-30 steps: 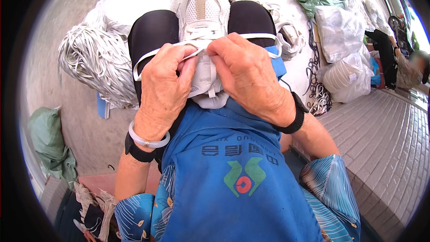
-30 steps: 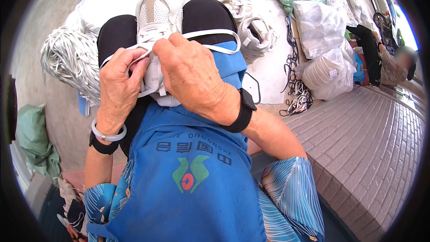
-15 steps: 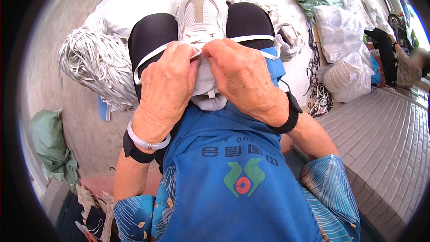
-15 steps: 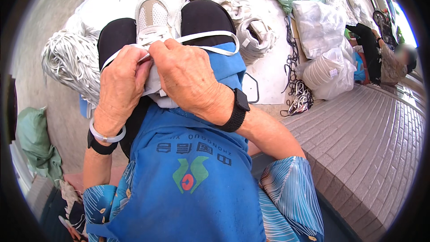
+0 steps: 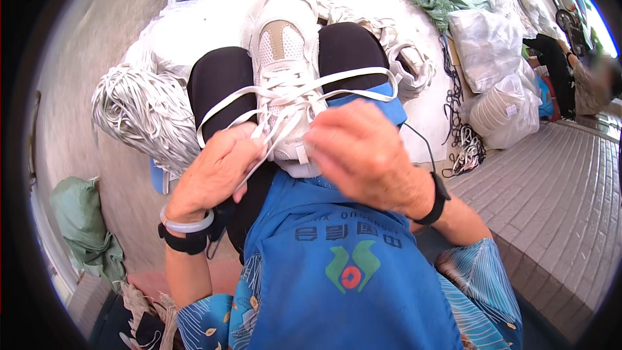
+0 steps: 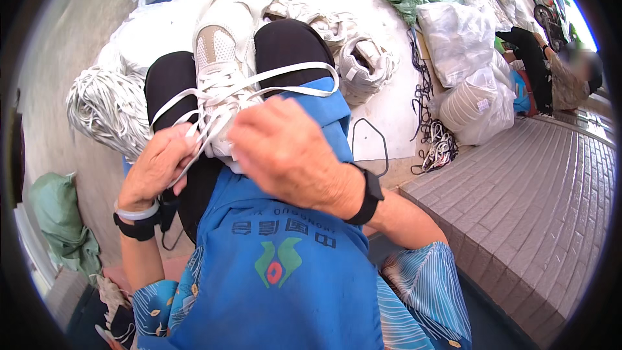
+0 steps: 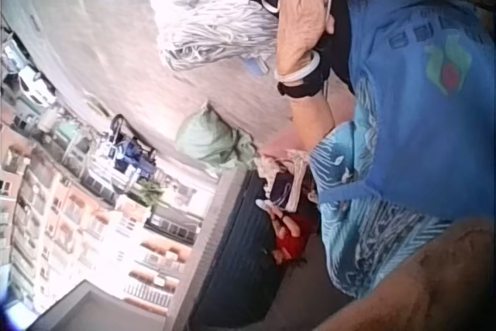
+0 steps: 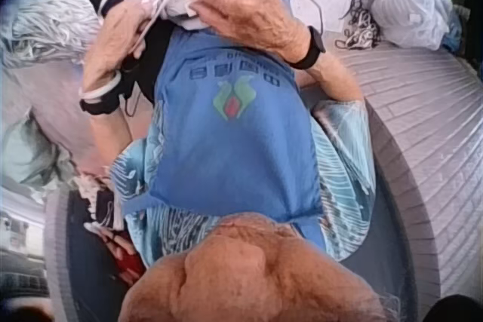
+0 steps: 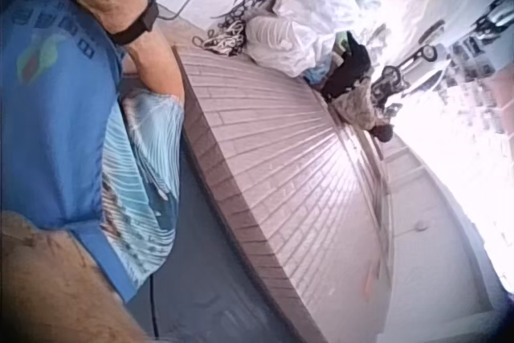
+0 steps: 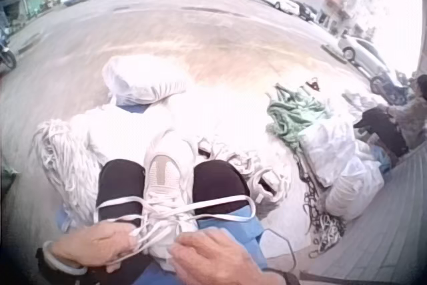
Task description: Lacing a sneaker while sitting on the ground near bags of supplies.
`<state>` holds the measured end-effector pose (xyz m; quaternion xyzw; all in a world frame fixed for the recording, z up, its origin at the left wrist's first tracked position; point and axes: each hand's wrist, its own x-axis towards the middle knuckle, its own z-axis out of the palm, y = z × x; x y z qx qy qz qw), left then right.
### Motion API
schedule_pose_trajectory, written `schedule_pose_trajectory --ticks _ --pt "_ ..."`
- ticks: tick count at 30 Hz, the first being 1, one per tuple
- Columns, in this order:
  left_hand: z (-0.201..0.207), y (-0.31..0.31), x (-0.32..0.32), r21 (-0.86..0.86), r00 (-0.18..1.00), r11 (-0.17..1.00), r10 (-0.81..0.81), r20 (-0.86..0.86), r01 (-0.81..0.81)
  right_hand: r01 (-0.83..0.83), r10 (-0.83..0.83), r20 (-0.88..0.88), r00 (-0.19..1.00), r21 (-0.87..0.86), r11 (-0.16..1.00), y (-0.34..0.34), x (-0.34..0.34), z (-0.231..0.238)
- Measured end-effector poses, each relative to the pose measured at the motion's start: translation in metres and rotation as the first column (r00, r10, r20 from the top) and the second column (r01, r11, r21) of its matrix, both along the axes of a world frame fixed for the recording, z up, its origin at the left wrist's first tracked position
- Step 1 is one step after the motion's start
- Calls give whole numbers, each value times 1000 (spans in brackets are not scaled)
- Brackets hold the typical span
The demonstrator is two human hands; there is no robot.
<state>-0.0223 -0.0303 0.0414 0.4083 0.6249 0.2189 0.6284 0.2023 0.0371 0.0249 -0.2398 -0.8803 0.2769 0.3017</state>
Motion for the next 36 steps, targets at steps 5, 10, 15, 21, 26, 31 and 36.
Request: schedule_pose_trajectory --ticks 5,10,15,21,26,31,36 --pt "8 -18 -5 -144 743 958 283 606 -247 -90 72 136 988 134 987 -28 -31 -6" --pt "20 -31 -13 -59 472 895 288 833 -442 -211 195 109 975 153 966 -34 -44 -4" --pt "24 -55 -63 -76 37 614 169 985 -786 -254 257 -3 966 -169 952 -36 -36 -3" --pt "56 -118 -185 4 21 276 60 998 -961 -46 -79 -123 989 -778 627 9 20 14" --pt "72 -215 -271 61 65 36 119 991 -997 -243 -488 -379 786 -916 320 49 110 11" --pt "45 -262 -301 77 65 -60 182 981 -995 -250 -817 -379 434 -922 295 94 237 -30" --pt "12 -253 -296 69 91 114 200 976 -991 288 -929 -1 369 -951 116 98 266 -95"
